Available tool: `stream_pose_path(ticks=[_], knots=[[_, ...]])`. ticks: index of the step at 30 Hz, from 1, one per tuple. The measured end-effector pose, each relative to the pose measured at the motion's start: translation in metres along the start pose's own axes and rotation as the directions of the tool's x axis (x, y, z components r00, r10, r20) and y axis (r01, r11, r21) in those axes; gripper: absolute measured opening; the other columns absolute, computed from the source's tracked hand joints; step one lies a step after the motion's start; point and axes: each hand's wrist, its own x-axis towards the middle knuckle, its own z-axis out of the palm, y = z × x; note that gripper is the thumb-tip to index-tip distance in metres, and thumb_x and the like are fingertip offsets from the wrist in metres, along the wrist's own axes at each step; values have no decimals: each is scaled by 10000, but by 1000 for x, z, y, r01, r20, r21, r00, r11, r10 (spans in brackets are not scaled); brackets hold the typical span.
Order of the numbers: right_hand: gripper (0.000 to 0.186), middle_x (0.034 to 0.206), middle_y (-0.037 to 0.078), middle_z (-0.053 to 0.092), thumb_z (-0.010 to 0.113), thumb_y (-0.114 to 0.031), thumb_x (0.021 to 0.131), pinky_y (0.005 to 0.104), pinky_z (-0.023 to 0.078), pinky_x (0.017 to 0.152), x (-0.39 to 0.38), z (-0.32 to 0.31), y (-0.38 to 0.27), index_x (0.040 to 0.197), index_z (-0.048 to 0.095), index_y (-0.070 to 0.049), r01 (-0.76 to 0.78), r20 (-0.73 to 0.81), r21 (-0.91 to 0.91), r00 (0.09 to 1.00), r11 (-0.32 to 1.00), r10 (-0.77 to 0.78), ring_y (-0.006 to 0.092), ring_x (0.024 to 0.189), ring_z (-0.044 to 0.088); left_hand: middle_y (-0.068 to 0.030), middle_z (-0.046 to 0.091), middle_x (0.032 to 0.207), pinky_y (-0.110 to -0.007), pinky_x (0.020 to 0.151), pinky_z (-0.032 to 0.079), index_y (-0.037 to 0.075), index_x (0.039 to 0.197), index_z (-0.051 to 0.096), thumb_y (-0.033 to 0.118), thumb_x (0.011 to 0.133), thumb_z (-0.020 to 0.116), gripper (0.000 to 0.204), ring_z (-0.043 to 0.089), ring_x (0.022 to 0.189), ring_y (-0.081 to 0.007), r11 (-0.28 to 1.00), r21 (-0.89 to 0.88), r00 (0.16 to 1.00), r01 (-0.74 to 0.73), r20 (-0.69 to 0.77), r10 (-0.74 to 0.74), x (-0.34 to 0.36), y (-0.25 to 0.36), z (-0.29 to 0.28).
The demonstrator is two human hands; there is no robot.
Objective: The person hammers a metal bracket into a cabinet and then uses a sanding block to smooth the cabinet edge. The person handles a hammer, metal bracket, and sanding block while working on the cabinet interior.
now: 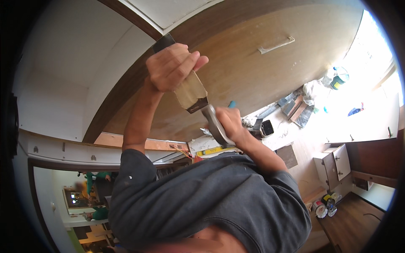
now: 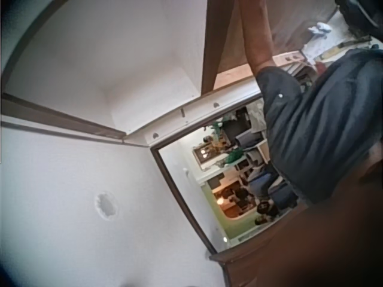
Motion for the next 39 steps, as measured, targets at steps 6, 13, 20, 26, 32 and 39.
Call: stream_pose_path(ticks=[6, 13, 20, 26, 32, 39], knots=[[387, 717, 87, 560, 841, -148, 718, 376, 420, 422, 1, 8, 1, 881, 510, -33, 133, -80, 117, 989, 984, -125, 256, 531, 571, -33, 658, 761, -323, 626, 627, 8, 1005, 700, 117, 780, 891, 314, 670, 685, -205, 1000, 7, 1000, 5, -4, -5, -1, 0, 1], [444, 709, 106, 552, 824, -233, 810, 376, 405, 400, 3, 3, -3, 912, 452, -13, 211, -130, 161, 973, 964, -191, 252, 517, 551, -24, 654, 761, -330, 657, 638, 12, 1011, 696, 121, 790, 883, 309, 666, 679, -199, 999, 33, 1000, -11, 19, 10, -3, 0, 0], [487, 696, 128, 527, 769, -322, 899, 366, 390, 377, -4, 3, 5, 870, 382, -28, 139, -122, 143, 985, 980, -122, 251, 499, 529, -15, 611, 709, -298, 673, 606, 29, 939, 687, 140, 807, 868, 250, 638, 684, -171, 995, 74, 998, -67, 25, 66, -6, 1, 4], [444, 720, 129, 559, 758, -297, 915, 384, 371, 387, -12, 9, 12, 911, 410, -20, 108, -173, 136, 981, 985, -83, 256, 504, 537, 3, 620, 740, -296, 724, 614, 37, 950, 687, 160, 818, 861, 250, 647, 702, -156, 993, 94, 997, -65, 37, 62, -7, 1, 4], [391, 744, 128, 581, 748, -272, 928, 386, 391, 408, -17, 6, 11, 1012, 483, 2, 64, -186, 94, 981, 993, -46, 266, 511, 552, 7, 619, 748, -301, 741, 619, 39, 949, 682, 162, 825, 856, 246, 646, 711, -155, 991, 110, 997, -75, 38, 71, -9, 3, 5], [372, 738, 120, 589, 750, -255, 927, 381, 409, 425, -20, 4, 11, 1054, 528, 16, -7, -222, 11, 975, 1000, 10, 275, 499, 563, -15, 651, 772, -340, 764, 648, 25, 1040, 686, 135, 813, 870, 313, 658, 716, -163, 993, 103, 996, -53, 82, 45, -9, 5, 2]])
